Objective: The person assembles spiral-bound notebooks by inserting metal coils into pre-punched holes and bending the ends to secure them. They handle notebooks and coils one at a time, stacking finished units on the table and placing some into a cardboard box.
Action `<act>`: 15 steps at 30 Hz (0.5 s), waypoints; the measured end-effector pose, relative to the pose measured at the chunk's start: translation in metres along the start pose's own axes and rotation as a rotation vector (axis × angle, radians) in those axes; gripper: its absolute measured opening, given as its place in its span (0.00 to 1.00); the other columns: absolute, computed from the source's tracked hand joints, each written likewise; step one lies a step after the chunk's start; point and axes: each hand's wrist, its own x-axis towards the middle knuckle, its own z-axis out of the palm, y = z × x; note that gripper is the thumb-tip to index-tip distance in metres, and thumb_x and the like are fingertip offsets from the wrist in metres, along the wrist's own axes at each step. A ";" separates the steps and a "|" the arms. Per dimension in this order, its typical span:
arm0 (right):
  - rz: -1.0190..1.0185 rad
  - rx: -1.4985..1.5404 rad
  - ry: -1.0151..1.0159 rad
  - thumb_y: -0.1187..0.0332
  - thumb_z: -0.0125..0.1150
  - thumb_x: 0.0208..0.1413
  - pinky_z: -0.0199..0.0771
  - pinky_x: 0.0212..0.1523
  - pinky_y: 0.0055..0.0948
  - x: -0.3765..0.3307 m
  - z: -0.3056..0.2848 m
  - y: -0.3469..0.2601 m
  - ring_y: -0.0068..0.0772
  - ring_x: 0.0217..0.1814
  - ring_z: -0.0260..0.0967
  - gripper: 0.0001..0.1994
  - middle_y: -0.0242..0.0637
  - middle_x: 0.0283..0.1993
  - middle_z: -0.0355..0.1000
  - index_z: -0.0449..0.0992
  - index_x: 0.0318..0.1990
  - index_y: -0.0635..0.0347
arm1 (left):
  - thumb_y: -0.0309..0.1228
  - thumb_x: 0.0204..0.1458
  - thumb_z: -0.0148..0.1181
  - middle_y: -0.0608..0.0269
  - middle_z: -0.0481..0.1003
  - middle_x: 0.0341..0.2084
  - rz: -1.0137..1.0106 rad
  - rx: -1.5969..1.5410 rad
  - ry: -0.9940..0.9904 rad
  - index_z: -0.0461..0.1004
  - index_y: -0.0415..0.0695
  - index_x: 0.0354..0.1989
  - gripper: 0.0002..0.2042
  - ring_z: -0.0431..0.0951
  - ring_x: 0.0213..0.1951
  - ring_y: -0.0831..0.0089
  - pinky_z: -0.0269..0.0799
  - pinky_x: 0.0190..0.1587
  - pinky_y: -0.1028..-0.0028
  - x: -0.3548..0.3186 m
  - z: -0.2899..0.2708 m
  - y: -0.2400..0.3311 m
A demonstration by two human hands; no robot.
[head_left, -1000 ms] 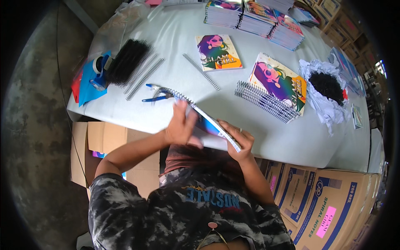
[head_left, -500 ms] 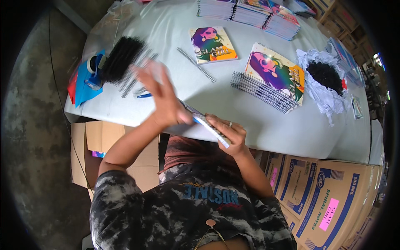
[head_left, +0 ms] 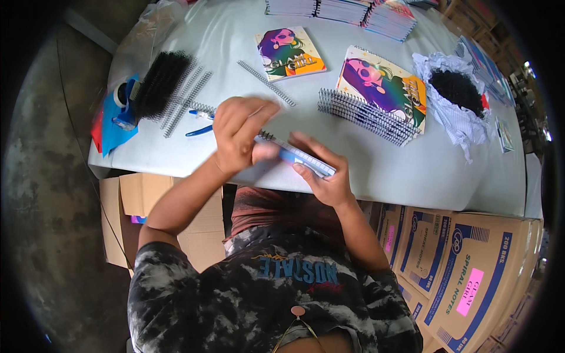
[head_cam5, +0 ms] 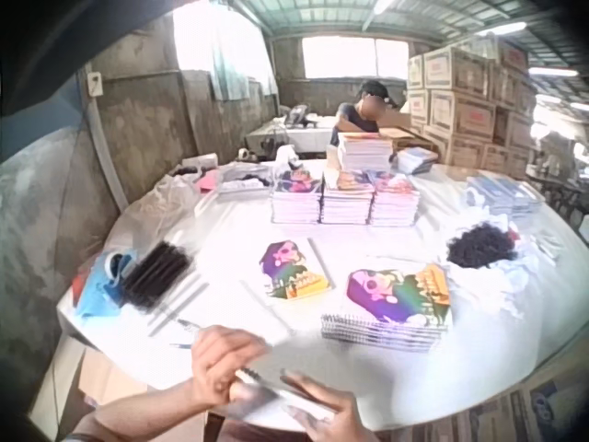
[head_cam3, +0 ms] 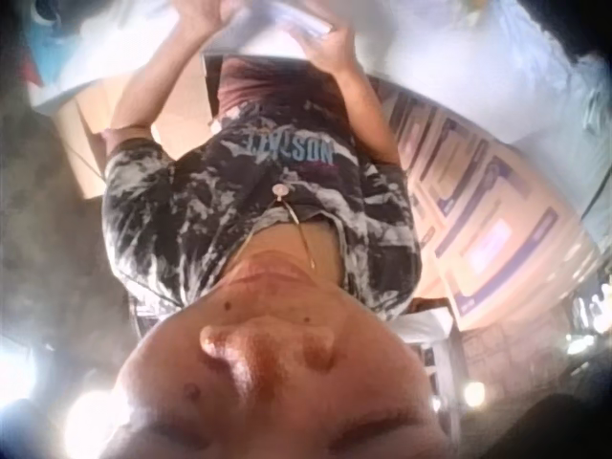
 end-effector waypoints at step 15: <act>-0.273 -0.201 -0.051 0.85 0.55 0.40 0.73 0.43 0.31 0.010 -0.001 0.004 0.39 0.45 0.73 0.23 0.43 0.47 0.72 0.72 0.49 0.62 | 0.73 0.37 0.40 0.47 0.62 0.53 0.276 0.131 0.010 0.57 0.34 0.58 0.52 0.53 0.58 0.42 0.37 0.58 0.41 -0.073 0.036 0.017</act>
